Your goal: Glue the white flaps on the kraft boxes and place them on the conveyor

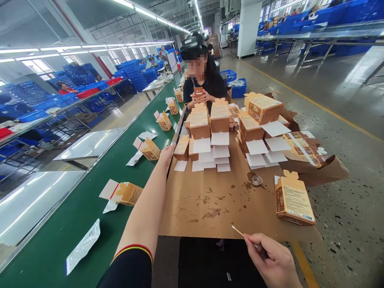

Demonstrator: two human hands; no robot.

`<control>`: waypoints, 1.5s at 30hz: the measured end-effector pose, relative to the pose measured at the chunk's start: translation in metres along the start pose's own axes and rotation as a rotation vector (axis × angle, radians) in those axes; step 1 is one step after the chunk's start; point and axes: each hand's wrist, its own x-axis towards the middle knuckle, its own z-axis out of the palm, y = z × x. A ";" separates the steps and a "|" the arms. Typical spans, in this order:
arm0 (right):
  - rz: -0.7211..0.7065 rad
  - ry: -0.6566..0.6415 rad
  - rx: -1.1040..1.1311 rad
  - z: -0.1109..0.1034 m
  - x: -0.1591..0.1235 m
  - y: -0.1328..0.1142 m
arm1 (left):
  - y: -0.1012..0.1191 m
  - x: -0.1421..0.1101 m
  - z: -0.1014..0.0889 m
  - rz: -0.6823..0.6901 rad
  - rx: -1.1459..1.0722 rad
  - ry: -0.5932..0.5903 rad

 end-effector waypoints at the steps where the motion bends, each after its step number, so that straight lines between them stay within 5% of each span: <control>1: 0.008 -0.003 -0.014 -0.004 -0.003 -0.001 | 0.000 0.007 0.007 -0.051 0.018 -0.052; 4: 0.039 0.012 -0.038 -0.013 -0.009 -0.001 | -0.007 0.005 0.005 -0.141 0.022 -0.158; 7: 0.045 0.068 -0.019 -0.019 -0.007 0.002 | -0.019 -0.021 -0.028 -0.140 -0.060 -0.196; 11: 0.050 0.060 -0.020 -0.020 0.001 0.006 | -0.050 -0.088 -0.084 -0.100 -0.188 -0.194; 13: 0.018 0.014 -0.022 -0.012 0.006 0.007 | -0.074 -0.128 -0.095 -0.083 -0.250 -0.187; 18: -0.175 -0.220 -0.125 0.045 0.030 0.004 | -0.120 -0.190 -0.080 -0.043 -0.235 -0.168; 23: -0.239 -0.385 -0.187 0.112 0.046 0.007 | -0.122 -0.194 -0.071 0.048 -0.152 -0.225; 27: -0.260 -0.491 -0.254 0.129 0.049 0.011 | -0.118 -0.199 -0.071 0.042 -0.152 -0.248; 32: -0.269 -0.565 -0.303 0.127 0.053 0.021 | -0.115 -0.207 -0.067 0.023 -0.189 -0.278; 37: -0.237 -0.492 -0.294 0.116 0.059 0.026 | -0.113 -0.210 -0.064 0.035 -0.192 -0.283; 45: -0.177 -0.255 -0.154 0.036 0.028 0.009 | -0.126 -0.237 -0.065 0.211 0.120 -0.187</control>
